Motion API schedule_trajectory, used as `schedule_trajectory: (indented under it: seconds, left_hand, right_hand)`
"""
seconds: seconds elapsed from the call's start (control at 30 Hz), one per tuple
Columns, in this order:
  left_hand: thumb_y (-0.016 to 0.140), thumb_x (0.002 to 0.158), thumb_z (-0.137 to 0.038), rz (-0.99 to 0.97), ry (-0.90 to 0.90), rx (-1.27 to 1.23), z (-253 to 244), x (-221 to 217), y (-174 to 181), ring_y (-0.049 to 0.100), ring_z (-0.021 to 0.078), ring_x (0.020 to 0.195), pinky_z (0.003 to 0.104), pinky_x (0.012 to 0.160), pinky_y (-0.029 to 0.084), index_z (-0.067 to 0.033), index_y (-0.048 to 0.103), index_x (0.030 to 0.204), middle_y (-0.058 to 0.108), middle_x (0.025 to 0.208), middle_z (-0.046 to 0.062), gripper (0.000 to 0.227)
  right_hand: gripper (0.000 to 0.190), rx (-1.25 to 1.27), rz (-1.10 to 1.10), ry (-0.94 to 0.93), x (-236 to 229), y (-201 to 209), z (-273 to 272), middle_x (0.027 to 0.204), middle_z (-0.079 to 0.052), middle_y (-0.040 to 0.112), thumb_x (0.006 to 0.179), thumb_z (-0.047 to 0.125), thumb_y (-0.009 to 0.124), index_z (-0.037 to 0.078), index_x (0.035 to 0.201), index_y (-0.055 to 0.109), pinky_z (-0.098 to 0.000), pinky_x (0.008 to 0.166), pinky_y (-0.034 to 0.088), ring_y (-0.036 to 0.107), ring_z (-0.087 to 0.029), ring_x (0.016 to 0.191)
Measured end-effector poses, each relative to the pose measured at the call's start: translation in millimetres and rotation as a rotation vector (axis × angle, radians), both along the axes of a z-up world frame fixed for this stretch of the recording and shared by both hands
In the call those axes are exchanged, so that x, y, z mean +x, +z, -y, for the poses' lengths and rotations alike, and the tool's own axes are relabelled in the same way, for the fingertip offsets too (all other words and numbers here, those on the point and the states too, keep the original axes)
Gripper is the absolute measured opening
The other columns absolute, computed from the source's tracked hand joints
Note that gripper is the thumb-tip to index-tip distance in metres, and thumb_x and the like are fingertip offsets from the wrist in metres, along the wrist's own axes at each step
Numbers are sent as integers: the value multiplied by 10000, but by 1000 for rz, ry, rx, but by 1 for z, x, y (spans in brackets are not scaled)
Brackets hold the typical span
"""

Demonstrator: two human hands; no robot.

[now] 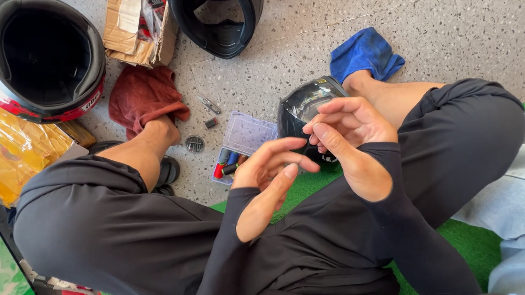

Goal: The person sews a modification or repair onto the chin strap of a motorcycle helmet.

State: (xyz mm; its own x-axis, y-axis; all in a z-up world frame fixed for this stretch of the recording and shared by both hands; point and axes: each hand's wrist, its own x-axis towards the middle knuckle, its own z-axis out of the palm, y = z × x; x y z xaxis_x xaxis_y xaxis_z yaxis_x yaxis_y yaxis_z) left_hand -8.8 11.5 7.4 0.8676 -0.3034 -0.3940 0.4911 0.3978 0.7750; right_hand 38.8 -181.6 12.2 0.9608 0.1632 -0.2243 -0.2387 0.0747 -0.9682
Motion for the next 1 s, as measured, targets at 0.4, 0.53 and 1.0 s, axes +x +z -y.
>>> schedule_trajectory:
  seconds: [0.4, 0.53, 1.0]
  left_hand:
    - [639, 1037, -130, 7, 175, 71, 23, 4, -15, 409, -39, 663, 159, 569, 297, -13, 654, 1072, 574, 777, -92, 122]
    - [635, 1027, -136, -25, 185, 81, 23, 3, -15, 368, -39, 588, 173, 508, 257, -29, 661, 1071, 542, 710, -104, 118]
    - [620, 1048, -118, -8, 278, 74, 18, -7, -25, 421, -36, 639, 193, 536, 277, -19, 648, 1021, 647, 769, -64, 107]
  right_hand:
    - [269, -95, 6, -15, 0, 7, -7, 1062, -108, 730, 1021, 32, 675, 6, 1268, 572, -246, 835, 547, 670, -111, 922]
    - [274, -95, 15, -24, -1, 6, -6, 1059, -111, 725, 1020, 22, 672, 4, 1274, 571, -251, 849, 554, 677, -118, 937]
    - [458, 49, -233, 161, -56, -29, -2, 1217, -101, 676, 970, 92, 680, -11, 1392, 536, -304, 1009, 528, 675, -155, 1123]
